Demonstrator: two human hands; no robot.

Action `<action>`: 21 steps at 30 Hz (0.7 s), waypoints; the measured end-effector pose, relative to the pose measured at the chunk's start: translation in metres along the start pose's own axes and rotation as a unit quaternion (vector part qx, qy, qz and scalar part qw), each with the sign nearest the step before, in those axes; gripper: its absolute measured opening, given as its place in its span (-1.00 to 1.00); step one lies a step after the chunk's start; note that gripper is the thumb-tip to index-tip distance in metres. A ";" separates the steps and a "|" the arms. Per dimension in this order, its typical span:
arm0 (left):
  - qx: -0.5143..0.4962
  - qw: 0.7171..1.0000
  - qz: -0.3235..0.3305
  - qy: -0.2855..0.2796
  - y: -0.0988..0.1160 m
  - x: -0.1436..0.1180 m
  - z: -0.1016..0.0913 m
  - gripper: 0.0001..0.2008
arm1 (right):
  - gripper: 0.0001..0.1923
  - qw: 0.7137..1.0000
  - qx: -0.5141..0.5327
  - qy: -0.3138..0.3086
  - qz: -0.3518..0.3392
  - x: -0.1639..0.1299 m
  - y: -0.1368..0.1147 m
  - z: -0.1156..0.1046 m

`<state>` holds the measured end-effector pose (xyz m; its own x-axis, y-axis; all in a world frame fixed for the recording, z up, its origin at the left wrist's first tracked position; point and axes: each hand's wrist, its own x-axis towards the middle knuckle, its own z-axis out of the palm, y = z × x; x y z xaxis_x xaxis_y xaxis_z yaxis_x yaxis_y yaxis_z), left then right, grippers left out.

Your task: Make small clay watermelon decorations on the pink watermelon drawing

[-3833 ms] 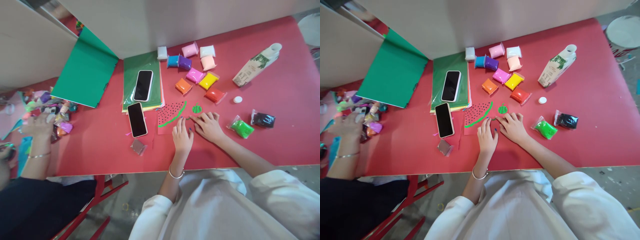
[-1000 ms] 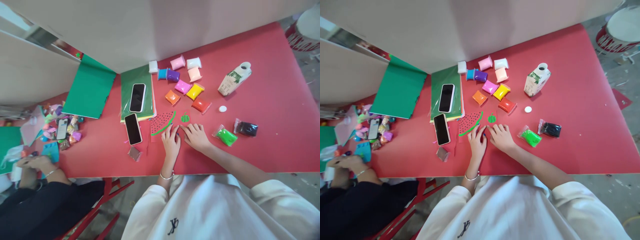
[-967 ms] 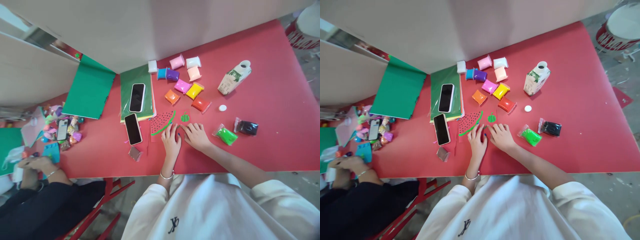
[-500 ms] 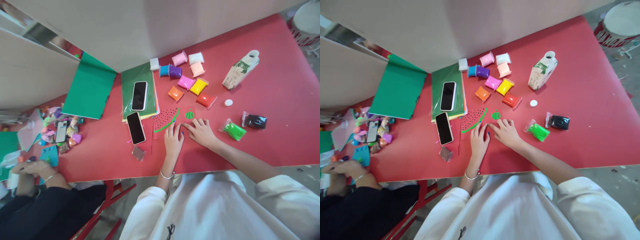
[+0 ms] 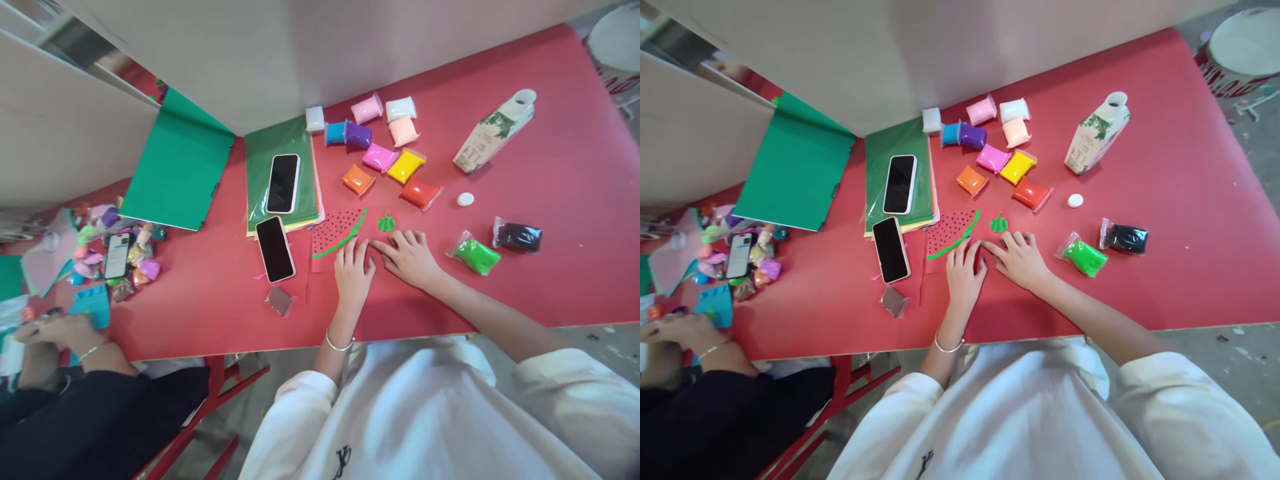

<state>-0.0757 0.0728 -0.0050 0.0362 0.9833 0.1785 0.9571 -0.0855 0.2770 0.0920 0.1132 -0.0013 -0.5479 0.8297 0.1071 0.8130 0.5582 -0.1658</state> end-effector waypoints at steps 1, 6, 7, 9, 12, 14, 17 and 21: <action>0.000 1.000 0.000 0.000 0.000 0.000 0.000 -0.58 | -0.57 1.000 0.001 0.000 0.000 0.000 0.000 0.000; 0.003 1.000 0.000 -0.003 0.000 0.000 0.000 -0.58 | -0.57 1.000 0.008 -0.004 -0.005 0.000 0.000 -0.001; 0.005 1.000 0.001 -0.002 0.000 0.000 0.000 -0.59 | -0.57 1.000 0.013 -0.003 -0.002 0.000 0.000 -0.001; 0.006 1.000 0.003 -0.002 0.000 0.001 0.000 -0.61 | -0.58 1.000 0.027 0.004 0.010 0.001 0.000 0.000; 0.001 1.000 0.001 -0.008 0.000 0.000 0.000 -0.62 | -0.63 0.996 0.078 0.031 0.024 0.001 0.003 0.000; -0.007 1.000 -0.003 -0.008 0.001 0.000 0.000 -0.59 | -0.71 0.988 0.130 0.070 0.047 0.002 0.009 -0.001; -0.016 1.000 -0.008 -0.007 0.000 0.000 0.001 -0.53 | -0.83 0.963 0.173 0.149 0.146 0.005 0.027 -0.009; -0.016 1.000 -0.014 -0.014 0.000 0.000 0.001 -0.56 | -0.91 0.937 0.115 0.173 0.282 0.012 0.059 -0.026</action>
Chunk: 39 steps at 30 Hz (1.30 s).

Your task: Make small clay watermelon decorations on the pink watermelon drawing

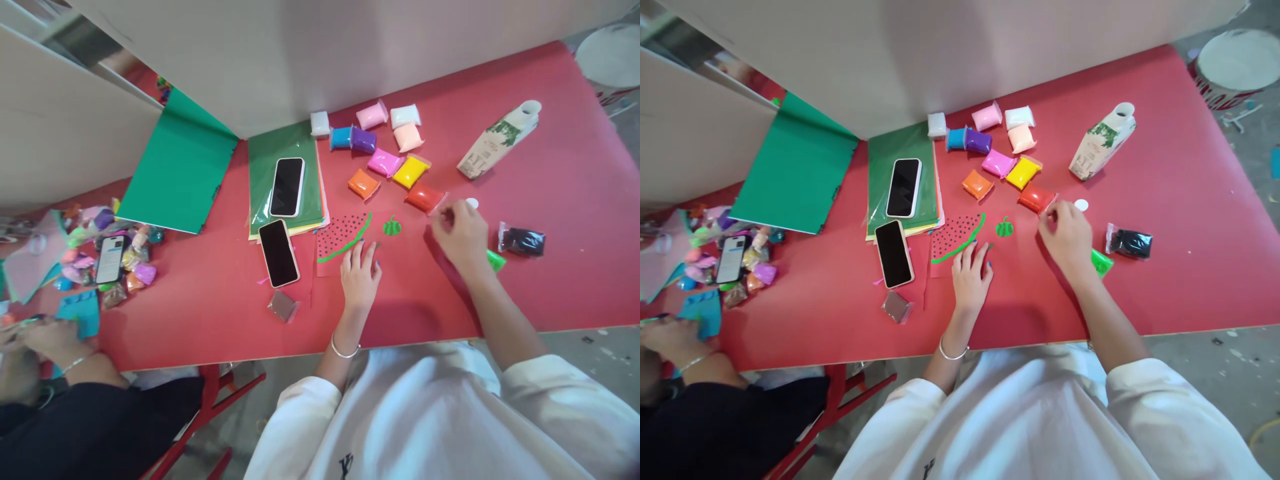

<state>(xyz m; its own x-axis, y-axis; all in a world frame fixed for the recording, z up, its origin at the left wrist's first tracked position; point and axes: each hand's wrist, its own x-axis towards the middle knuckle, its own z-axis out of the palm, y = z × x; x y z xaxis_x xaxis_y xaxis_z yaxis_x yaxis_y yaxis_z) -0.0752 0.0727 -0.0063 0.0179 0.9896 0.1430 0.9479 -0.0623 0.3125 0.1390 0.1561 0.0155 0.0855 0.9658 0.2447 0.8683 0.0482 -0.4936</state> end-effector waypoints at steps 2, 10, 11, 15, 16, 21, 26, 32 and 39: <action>-0.001 1.000 -0.001 -0.002 0.000 0.000 -0.001 -0.57 | -0.88 0.998 -0.050 -0.016 0.041 0.011 0.006 -0.006; -0.003 1.000 -0.001 -0.013 0.002 0.000 -0.003 -0.59 | -0.67 0.983 -0.123 -0.091 0.103 0.022 0.010 -0.001; -0.001 1.000 -0.005 -0.013 0.002 0.000 -0.003 -0.59 | -0.65 0.982 -0.122 -0.094 0.107 0.023 0.010 0.000; 0.007 1.000 -0.007 -0.008 0.001 0.000 -0.002 -0.55 | -0.63 0.980 -0.118 -0.103 0.119 0.030 0.011 0.001; 0.006 1.000 0.001 -0.008 0.001 0.000 -0.002 -0.54 | -0.63 0.981 -0.115 -0.105 0.120 0.031 0.011 0.001; 0.001 1.000 0.020 -0.008 -0.001 0.000 -0.001 -0.54 | -0.71 0.990 -0.025 -0.091 0.109 0.036 0.018 0.004; -0.009 1.000 0.023 0.000 -0.002 0.002 0.000 -0.52 | -0.72 0.984 0.129 -0.078 0.099 0.032 0.025 -0.001; -0.149 0.983 0.080 0.075 0.006 -0.014 -0.029 -0.59 | -0.72 0.946 0.294 -0.118 0.073 -0.017 -0.023 -0.036; -0.360 0.923 0.007 -0.133 0.024 -0.039 -0.083 -0.92 | -0.60 0.872 0.365 -0.326 0.015 -0.090 -0.070 -0.044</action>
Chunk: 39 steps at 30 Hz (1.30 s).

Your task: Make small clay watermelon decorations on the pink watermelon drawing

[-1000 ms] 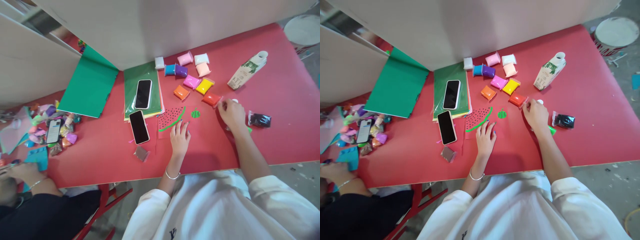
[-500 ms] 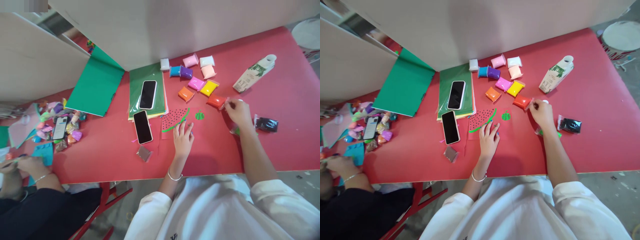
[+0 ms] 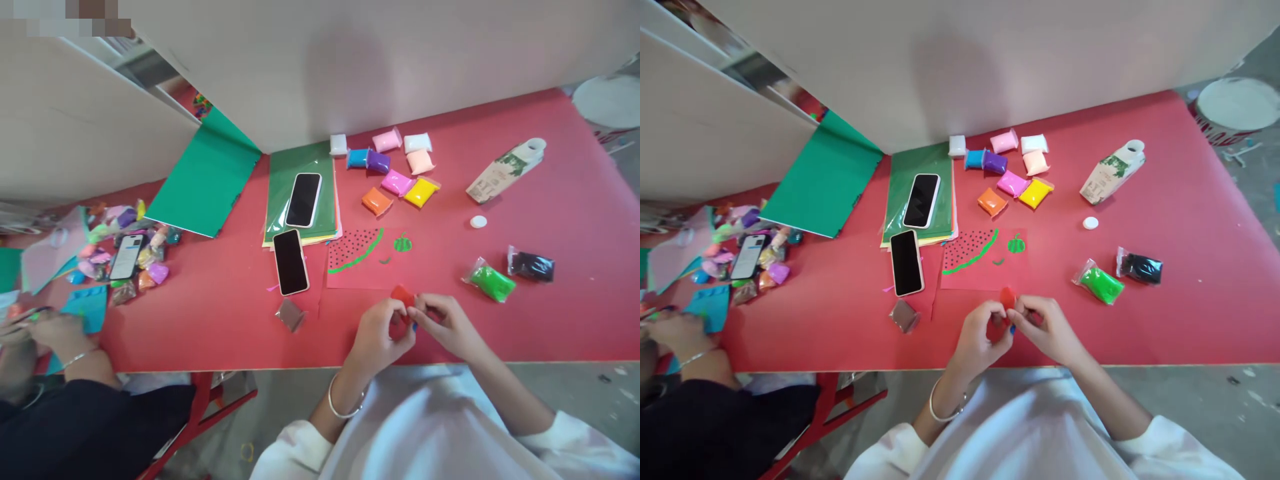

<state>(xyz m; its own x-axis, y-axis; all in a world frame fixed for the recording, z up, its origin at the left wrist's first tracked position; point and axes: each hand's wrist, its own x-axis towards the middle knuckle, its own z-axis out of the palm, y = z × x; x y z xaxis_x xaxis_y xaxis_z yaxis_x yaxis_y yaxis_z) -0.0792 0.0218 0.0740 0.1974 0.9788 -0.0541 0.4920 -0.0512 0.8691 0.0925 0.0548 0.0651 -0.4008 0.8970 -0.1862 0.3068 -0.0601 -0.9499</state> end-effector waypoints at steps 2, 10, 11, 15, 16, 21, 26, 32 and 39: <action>-0.067 0.996 -0.043 -0.048 0.002 -0.001 -0.004 -0.94 | -0.58 1.000 0.018 -0.017 0.009 -0.004 0.003 0.008; -0.155 0.977 -0.104 -0.099 -0.009 -0.007 -0.012 -0.79 | -0.63 0.990 0.079 -0.117 -0.007 -0.003 -0.003 0.016; -0.159 0.977 -0.102 -0.098 -0.010 -0.008 -0.012 -0.80 | -0.63 0.989 0.085 -0.119 -0.007 -0.002 -0.004 0.017; -0.179 0.974 -0.099 -0.101 -0.015 -0.008 -0.012 -0.84 | -0.63 0.989 0.087 -0.116 -0.010 0.001 -0.006 0.022; -0.184 0.972 -0.099 -0.104 -0.016 -0.008 -0.012 -0.84 | -0.63 0.990 0.084 -0.117 -0.010 0.002 -0.006 0.023; -0.200 0.967 -0.107 -0.118 -0.026 -0.010 -0.012 -0.84 | -0.60 0.989 0.065 -0.134 -0.011 0.004 -0.001 0.026; -0.181 0.970 -0.112 -0.121 -0.030 -0.014 -0.013 -0.93 | -0.58 0.989 0.045 -0.140 -0.009 0.004 0.007 0.028; -0.152 0.979 -0.097 -0.098 -0.029 -0.015 -0.015 -0.95 | -0.57 0.990 0.026 -0.135 -0.014 0.004 0.009 0.031; -0.179 0.974 -0.097 -0.103 -0.031 -0.013 -0.012 -0.90 | -0.58 0.990 0.010 -0.140 -0.015 0.007 0.009 0.029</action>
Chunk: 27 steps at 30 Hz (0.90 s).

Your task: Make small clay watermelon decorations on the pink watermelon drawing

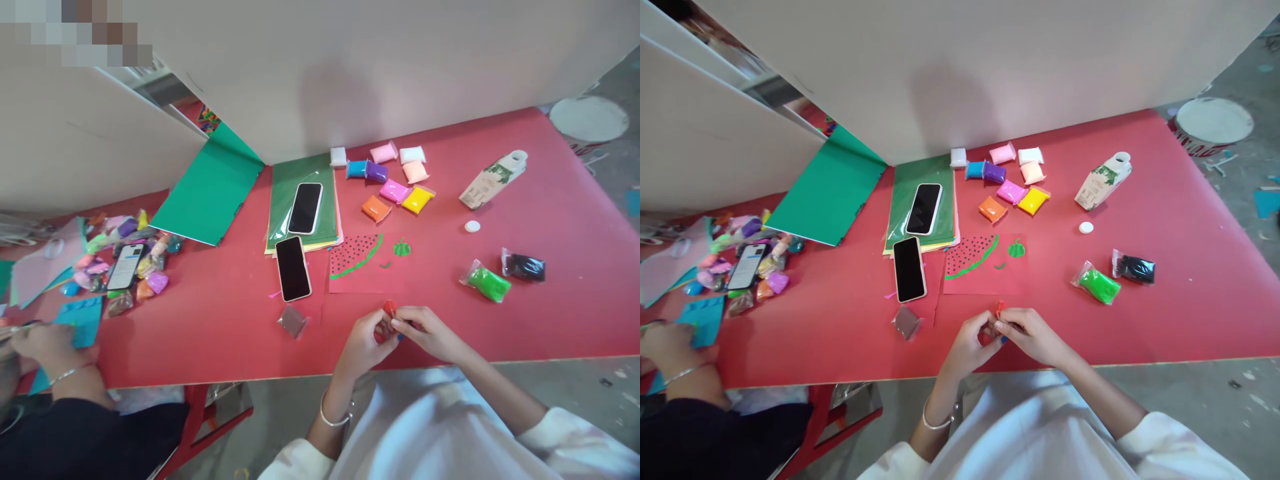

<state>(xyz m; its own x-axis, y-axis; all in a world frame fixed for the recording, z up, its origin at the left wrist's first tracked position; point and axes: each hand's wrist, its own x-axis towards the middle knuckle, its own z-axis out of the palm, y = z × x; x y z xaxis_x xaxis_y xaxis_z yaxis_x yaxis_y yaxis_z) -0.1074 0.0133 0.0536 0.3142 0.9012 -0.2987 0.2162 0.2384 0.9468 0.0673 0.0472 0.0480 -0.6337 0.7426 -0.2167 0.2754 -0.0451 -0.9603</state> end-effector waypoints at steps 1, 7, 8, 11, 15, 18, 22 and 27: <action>-0.004 1.000 -0.006 0.001 -0.001 0.000 0.001 -0.88 | -0.58 1.000 -0.001 -0.001 0.000 0.000 0.000 -0.001; -0.008 1.000 -0.018 0.005 0.001 0.002 -0.001 -0.80 | -0.57 1.000 -0.011 -0.002 -0.007 0.005 -0.002 -0.005; -0.013 1.000 -0.018 0.002 0.001 0.002 -0.002 -0.79 | -0.57 1.000 -0.012 -0.001 -0.006 0.006 -0.002 -0.006; -0.033 0.999 -0.017 -0.017 0.002 0.003 -0.008 -0.77 | -0.59 1.000 -0.012 0.000 -0.012 0.009 -0.003 -0.005; -0.021 1.000 -0.012 -0.012 -0.001 0.004 -0.011 -0.80 | -0.59 1.000 -0.020 0.020 -0.013 0.010 -0.003 -0.003; 0.009 1.000 0.005 0.002 -0.003 0.004 -0.009 -0.84 | -0.59 0.999 -0.008 0.031 -0.009 0.010 -0.004 -0.003; 0.108 0.987 0.018 0.116 -0.002 0.000 -0.007 -0.88 | -0.65 0.999 0.002 0.047 -0.002 0.007 -0.010 -0.004; 0.222 0.958 0.055 0.171 0.004 -0.009 -0.012 -0.79 | -0.78 0.999 -0.010 0.046 -0.003 0.005 -0.015 0.004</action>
<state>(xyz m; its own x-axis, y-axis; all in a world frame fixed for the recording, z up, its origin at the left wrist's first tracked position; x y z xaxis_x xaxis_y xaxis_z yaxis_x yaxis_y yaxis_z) -0.1205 0.0101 0.0618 0.0521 0.9961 -0.0716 0.5945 0.0266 0.8036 0.0566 0.0488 0.0607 -0.5663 0.8012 -0.1933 0.2864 -0.0287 -0.9577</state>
